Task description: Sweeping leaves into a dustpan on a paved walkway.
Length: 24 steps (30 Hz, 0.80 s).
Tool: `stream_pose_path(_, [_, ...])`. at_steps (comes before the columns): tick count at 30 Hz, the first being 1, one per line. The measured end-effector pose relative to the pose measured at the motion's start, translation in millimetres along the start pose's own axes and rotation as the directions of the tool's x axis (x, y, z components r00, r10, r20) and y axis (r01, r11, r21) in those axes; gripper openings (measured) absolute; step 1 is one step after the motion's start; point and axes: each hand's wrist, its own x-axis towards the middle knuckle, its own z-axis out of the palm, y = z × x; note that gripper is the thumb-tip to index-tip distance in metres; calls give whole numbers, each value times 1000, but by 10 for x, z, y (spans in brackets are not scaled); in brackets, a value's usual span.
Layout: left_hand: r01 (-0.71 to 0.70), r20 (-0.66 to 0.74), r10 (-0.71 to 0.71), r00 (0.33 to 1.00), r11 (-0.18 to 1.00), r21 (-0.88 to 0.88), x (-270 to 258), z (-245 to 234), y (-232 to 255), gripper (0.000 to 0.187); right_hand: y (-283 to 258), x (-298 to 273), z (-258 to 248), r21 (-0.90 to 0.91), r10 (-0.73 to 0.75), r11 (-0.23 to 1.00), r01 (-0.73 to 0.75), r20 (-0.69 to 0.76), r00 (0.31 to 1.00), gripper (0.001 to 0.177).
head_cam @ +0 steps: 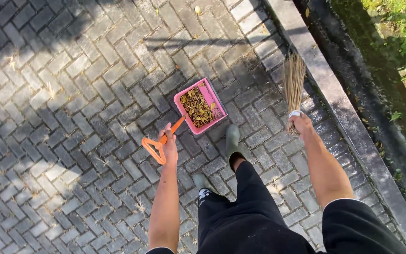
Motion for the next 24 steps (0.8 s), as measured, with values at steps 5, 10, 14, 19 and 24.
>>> stream_pose_path(5, [1, 69, 0, 998, 1000, -16, 209, 610, -28, 17, -160, 698, -55, -105, 217, 971, -216, -2, 976, 28])
stream_pose_path(10, [42, 35, -44, 998, 998, 41, 260, 1223, 299, 14, -377, 11, -171, -74, 78, 995, -69, 118, 990, 37])
stream_pose_path(14, [40, 72, -48, 996, 992, 116, 378, 1437, 294, 15, -646, -404, -457, -4, 48, 999, -48, -12, 999, 45])
stream_pose_path(19, [32, 99, -52, 994, 981, 189, 588, 1822, 296, 23, -850, 603, -828, -199, -253, 954, 224, -139, 957, 36])
stream_pose_path(24, [-14, 137, -10, 990, 985, 170, 723, 1959, 115, 20, -1075, 563, -699, -150, 134, 978, -143, -68, 989, 42])
